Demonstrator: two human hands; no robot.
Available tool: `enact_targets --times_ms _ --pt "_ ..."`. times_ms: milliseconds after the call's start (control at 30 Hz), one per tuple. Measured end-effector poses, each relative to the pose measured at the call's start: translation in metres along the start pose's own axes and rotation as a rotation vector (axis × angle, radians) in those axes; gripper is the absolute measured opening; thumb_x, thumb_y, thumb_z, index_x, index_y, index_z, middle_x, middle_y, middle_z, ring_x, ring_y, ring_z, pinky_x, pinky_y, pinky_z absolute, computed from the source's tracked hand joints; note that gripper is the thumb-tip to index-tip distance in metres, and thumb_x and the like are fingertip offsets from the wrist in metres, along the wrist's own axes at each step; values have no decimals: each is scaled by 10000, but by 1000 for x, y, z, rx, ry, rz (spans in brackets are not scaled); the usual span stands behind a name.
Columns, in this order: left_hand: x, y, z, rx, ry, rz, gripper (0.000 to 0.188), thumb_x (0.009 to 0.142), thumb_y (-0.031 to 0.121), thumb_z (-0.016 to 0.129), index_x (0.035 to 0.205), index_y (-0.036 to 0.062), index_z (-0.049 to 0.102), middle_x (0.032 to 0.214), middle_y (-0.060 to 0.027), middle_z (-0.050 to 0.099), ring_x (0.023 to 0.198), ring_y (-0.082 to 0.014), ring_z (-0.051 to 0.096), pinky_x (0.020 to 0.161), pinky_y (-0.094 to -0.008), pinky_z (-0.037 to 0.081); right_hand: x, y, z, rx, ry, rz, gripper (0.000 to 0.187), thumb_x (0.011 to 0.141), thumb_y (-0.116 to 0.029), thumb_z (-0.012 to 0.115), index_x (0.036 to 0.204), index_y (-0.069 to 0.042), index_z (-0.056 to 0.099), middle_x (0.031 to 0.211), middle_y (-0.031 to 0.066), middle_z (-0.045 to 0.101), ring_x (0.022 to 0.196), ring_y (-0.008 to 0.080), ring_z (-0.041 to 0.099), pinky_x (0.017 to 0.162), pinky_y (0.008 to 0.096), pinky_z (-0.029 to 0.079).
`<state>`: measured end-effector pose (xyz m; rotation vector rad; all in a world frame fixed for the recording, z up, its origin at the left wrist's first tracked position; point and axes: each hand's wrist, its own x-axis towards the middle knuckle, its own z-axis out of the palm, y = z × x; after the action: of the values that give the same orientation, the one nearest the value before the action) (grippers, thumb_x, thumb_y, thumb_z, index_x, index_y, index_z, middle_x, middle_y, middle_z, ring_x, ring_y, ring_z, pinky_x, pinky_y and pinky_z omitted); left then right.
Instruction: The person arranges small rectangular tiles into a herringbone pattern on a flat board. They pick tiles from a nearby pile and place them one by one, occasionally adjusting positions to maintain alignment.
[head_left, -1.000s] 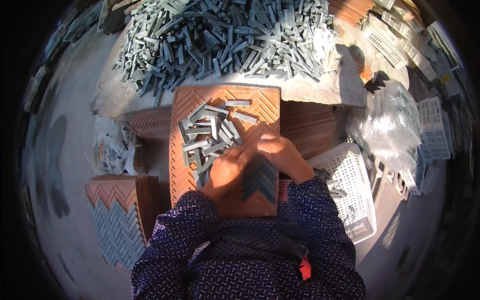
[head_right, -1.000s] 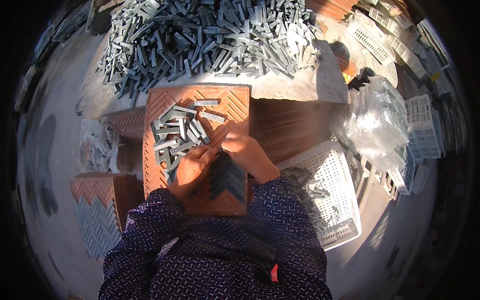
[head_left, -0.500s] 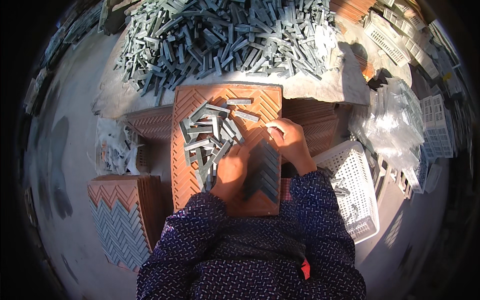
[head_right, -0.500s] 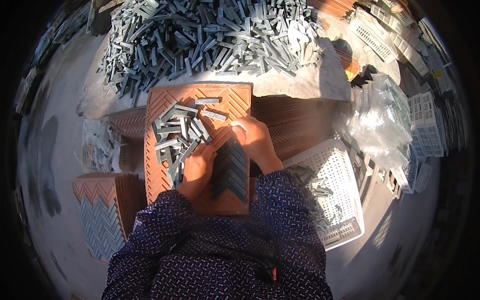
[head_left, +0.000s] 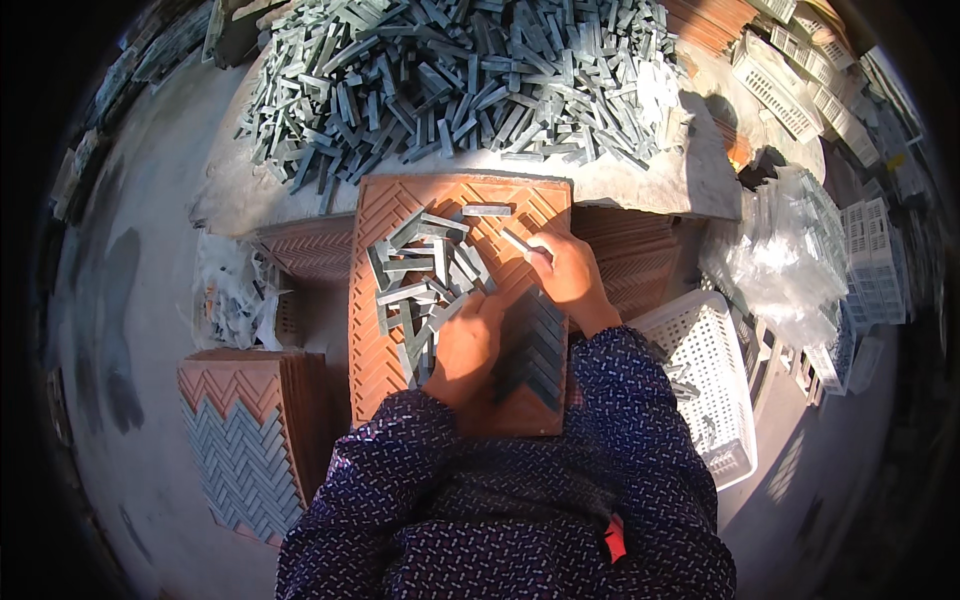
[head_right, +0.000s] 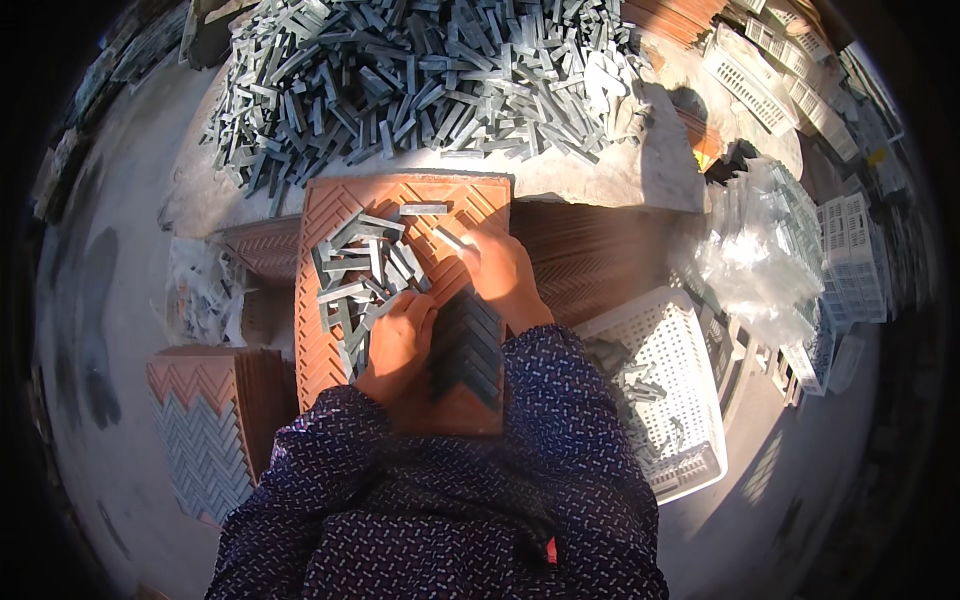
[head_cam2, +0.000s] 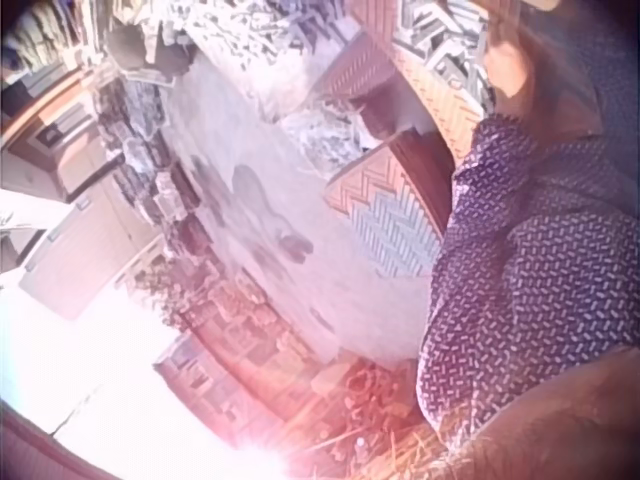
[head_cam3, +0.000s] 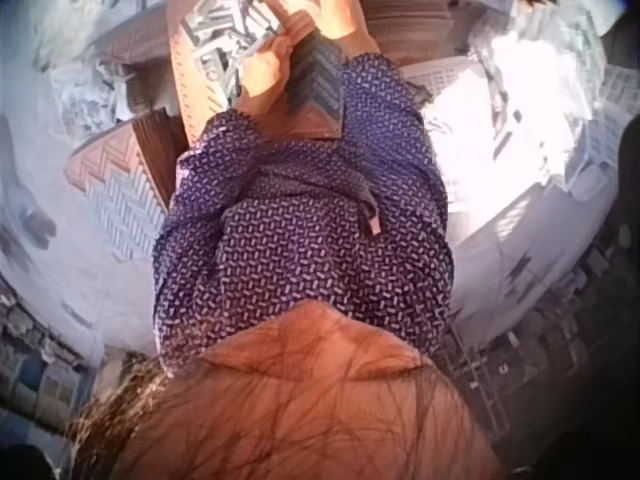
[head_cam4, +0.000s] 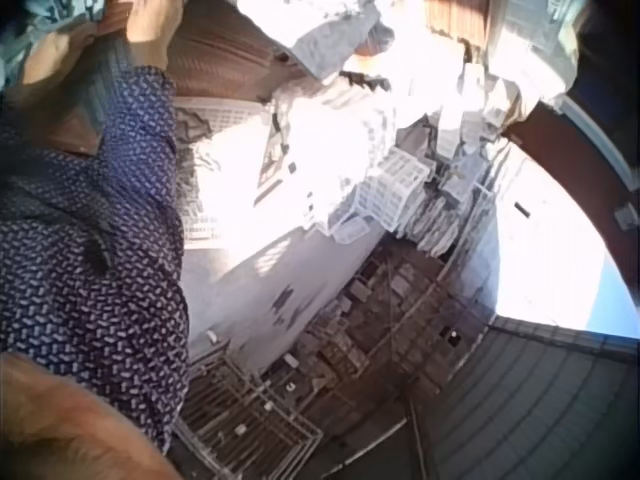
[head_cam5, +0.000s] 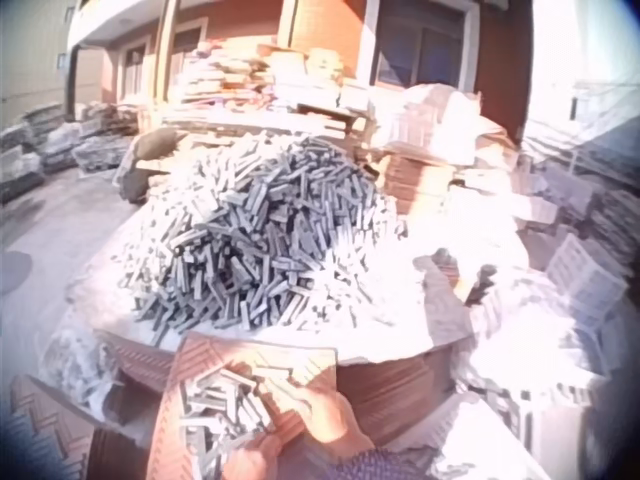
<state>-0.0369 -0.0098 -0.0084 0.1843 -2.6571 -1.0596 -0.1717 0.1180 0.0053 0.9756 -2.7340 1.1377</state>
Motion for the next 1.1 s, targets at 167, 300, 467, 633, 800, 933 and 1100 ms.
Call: enact_targets --times_ms 167,300,467,633,800,933,1100 --pt "10 -2 -1 101 91 95 151 806 113 632 950 75 612 905 -114 593 803 -335 599 639 -410 500 -41 -3 -30 24 -70 134 129 810 -67 605 921 -4 624 855 190 641 786 344 631 699 364 492" --pt "31 7 1 287 102 71 332 766 184 676 1067 83 581 968 -98 549 888 -296 566 671 -382 508 -60 -3 -26 51 4 80 95 803 -72 599 893 -41 601 821 159 606 767 362 595 666 411 478" --pt "36 -4 9 420 74 30 427 763 158 653 1151 68 503 977 -120 523 903 -311 568 676 -397 512 -69 -6 -16 -107 120 147 64 795 -61 612 856 -56 593 798 137 576 743 349 593 649 416 475" --pt "29 -8 3 323 119 80 383 777 84 601 1138 45 481 964 -147 520 841 -356 572 661 -425 509 -66 -6 -6 -91 153 169 33 797 -61 609 827 -53 597 780 137 575 728 347 594 635 418 477" --pt "29 -12 -6 124 148 -32 372 759 19 602 1115 40 498 912 -174 566 782 -382 591 661 -436 508 -58 -5 -5 -223 76 146 21 799 -62 604 814 -48 600 770 149 568 706 359 596 610 435 484" --pt "30 -16 -26 -256 100 -224 202 759 1 613 959 -1 591 810 -150 625 715 -269 634 649 -345 513 -53 -7 -6 -198 102 99 71 784 -66 628 832 -24 597 762 152 573 708 360 598 614 435 487" --pt "20 -14 -35 -422 74 -207 189 773 -16 624 960 4 613 857 -145 632 772 -260 651 690 -321 515 -33 -29 1 338 126 105 189 790 -85 667 953 -4 615 836 167 629 694 320 627 634 368 511"
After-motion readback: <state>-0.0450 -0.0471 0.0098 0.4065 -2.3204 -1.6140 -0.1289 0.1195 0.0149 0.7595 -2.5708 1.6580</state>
